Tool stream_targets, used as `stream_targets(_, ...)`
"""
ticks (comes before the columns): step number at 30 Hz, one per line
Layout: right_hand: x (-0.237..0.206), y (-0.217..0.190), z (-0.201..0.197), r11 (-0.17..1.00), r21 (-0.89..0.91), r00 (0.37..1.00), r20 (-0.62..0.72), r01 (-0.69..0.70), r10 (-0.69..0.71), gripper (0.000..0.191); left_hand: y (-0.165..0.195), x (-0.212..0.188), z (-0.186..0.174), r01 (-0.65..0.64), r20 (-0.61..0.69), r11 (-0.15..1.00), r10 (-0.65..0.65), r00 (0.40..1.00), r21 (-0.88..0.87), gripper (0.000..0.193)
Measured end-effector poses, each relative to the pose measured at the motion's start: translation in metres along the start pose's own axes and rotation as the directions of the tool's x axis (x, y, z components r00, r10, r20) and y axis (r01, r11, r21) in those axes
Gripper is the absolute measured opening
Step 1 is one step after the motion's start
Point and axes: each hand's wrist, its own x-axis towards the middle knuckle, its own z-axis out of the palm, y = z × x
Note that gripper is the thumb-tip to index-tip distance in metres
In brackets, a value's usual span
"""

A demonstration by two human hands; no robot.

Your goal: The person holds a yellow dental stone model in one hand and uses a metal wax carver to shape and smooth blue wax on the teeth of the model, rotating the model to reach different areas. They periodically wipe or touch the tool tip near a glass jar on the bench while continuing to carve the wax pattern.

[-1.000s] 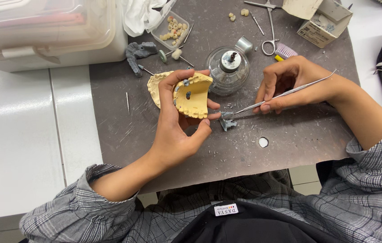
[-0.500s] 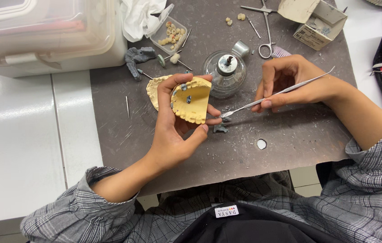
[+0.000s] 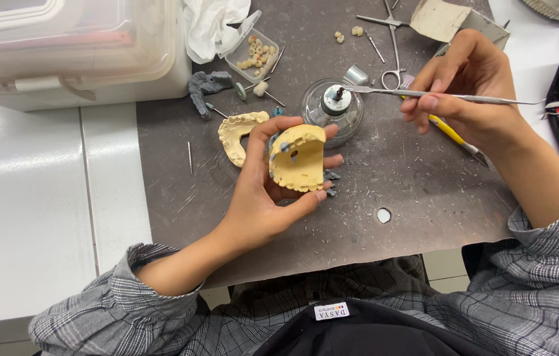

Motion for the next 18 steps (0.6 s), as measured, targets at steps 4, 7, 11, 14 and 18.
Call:
stream_targets(4, 0.003, -0.003, 0.006, 1.0, 0.02, 1.0, 0.002, 0.004, -0.004, 0.02, -0.002, 0.001, -0.001, -0.09, 0.044, 0.975, 0.083, 0.996, 0.201, 0.069)
stream_targets(7, 0.002, -0.007, 0.013, 0.995, 0.054, 0.994, -0.064, -0.087, 0.091, 0.015, -0.003, 0.002, -0.002, -0.275, 0.141, 0.82, 0.236, 0.961, 0.502, 0.071)
stream_targets(11, -0.004, -0.014, 0.031, 0.998, 0.045, 0.999, 0.018, 0.04, -0.041, 0.012, -0.002, -0.001, 0.002, -0.319, 0.208, 0.664, 0.243, 0.947, 0.676, 0.071)
stream_targets(14, -0.015, -0.019, 0.056, 0.986, 0.094, 0.989, 0.049, 0.135, -0.14, 0.011, -0.003, 0.001, 0.004, -0.332, 0.23, 0.599, 0.243, 0.943, 0.729, 0.072)
stream_targets(18, -0.029, -0.034, 0.086, 0.969, 0.035, 0.966, 0.073, 0.245, -0.247, 0.012, -0.002, 0.003, 0.003, -0.396, 0.286, 0.513, 0.283, 0.916, 0.761, 0.082)
